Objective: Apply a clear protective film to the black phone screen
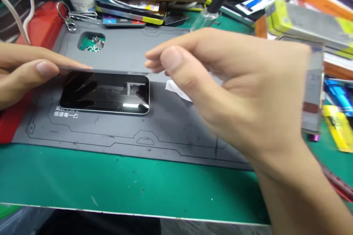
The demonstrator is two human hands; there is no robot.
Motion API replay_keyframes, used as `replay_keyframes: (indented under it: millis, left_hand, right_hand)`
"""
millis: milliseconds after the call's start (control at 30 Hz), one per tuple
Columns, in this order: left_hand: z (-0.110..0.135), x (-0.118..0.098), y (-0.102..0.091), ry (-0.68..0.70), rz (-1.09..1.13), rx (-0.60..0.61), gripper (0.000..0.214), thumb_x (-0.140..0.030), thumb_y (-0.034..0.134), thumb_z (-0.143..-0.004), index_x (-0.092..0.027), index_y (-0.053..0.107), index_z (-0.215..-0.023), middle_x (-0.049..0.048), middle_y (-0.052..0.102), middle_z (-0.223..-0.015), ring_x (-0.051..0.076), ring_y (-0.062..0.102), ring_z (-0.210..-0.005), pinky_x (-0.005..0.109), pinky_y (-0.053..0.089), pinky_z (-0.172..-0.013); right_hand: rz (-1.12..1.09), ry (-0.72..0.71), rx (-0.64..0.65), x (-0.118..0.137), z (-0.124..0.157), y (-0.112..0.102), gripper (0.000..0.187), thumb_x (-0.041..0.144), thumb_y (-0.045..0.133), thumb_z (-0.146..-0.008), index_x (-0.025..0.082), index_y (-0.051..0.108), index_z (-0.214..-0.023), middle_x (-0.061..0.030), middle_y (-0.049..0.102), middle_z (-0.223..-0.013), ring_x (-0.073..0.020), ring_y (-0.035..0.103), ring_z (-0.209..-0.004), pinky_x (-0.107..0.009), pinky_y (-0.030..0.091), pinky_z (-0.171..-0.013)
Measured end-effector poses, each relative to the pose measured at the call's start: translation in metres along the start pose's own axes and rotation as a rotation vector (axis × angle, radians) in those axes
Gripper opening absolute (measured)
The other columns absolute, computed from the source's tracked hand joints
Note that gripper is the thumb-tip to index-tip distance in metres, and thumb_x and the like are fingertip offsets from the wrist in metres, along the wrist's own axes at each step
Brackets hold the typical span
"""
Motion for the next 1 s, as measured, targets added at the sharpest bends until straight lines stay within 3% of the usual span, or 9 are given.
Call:
replay_keyframes:
  millis: [167, 333, 500, 600, 767, 1000]
  left_hand:
    - [0.001, 0.002, 0.001, 0.048, -0.023, 0.016, 0.063, -0.075, 0.042, -0.100, -0.031, 0.080, -0.123, -0.0058, 0.077, -0.077, 0.013, 0.073, -0.069, 0.034, 0.061, -0.088]
    - [0.002, -0.005, 0.006, 0.161, 0.042, 0.087, 0.050, -0.072, 0.056, -0.095, -0.039, 0.075, -0.128, -0.0070, 0.079, -0.120, 0.019, 0.077, -0.099, 0.029, 0.063, -0.091]
    - [0.003, -0.008, 0.011, 0.193, 0.080, 0.146, 0.051, -0.066, 0.064, -0.094, -0.034, 0.072, -0.133, -0.0030, 0.073, -0.137, 0.024, 0.072, -0.120, 0.039, 0.061, -0.103]
    - [0.003, -0.010, 0.013, 0.196, 0.083, 0.167, 0.050, -0.065, 0.065, -0.093, -0.034, 0.072, -0.132, -0.0027, 0.069, -0.143, 0.027, 0.068, -0.127, 0.045, 0.056, -0.113]
    - [0.005, -0.006, 0.017, 0.190, 0.072, 0.174, 0.051, -0.066, 0.067, -0.091, -0.037, 0.071, -0.132, -0.0030, 0.068, -0.144, 0.029, 0.066, -0.128, 0.047, 0.054, -0.116]
    - [0.010, 0.000, 0.021, 0.208, 0.008, 0.198, 0.064, -0.064, 0.068, -0.092, -0.041, 0.054, -0.150, -0.0065, 0.060, -0.152, 0.028, 0.064, -0.131, 0.044, 0.054, -0.117]
  right_hand:
    - [-0.056, 0.048, 0.127, 0.000, -0.007, 0.016, 0.047, 0.064, 0.058, -0.099, 0.030, 0.074, -0.127, -0.0022, 0.081, -0.119, -0.0295, 0.075, -0.114, -0.051, 0.060, -0.102]
    - [-0.072, -0.020, 0.224, 0.001, -0.006, 0.027, 0.060, 0.062, 0.071, -0.091, 0.028, 0.067, -0.140, -0.0036, 0.079, -0.126, -0.0298, 0.071, -0.124, -0.049, 0.054, -0.112]
    - [-0.057, -0.070, 0.277, 0.001, -0.005, 0.033, 0.064, 0.054, 0.074, -0.092, 0.028, 0.058, -0.149, -0.0061, 0.072, -0.140, -0.0326, 0.066, -0.132, -0.055, 0.052, -0.114]
    - [-0.050, -0.069, 0.293, 0.001, -0.006, 0.036, 0.065, 0.054, 0.075, -0.091, 0.027, 0.058, -0.148, -0.0076, 0.069, -0.144, -0.0335, 0.064, -0.132, -0.058, 0.050, -0.115]
    - [-0.008, -0.102, 0.330, 0.005, -0.005, 0.041, 0.061, 0.054, 0.073, -0.093, 0.026, 0.058, -0.145, -0.0100, 0.066, -0.145, -0.0340, 0.060, -0.135, -0.057, 0.050, -0.112]
    - [0.039, -0.122, 0.366, 0.006, -0.002, 0.042, 0.066, 0.055, 0.073, -0.094, 0.027, 0.053, -0.150, -0.0116, 0.061, -0.149, -0.0333, 0.058, -0.136, -0.054, 0.050, -0.112]
Point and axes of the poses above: each hand's wrist, its own z-axis away from the middle knuckle, its own y-axis out of the palm, x = y × z, the point moved 10 cm from there along -z, towards the middle knuckle
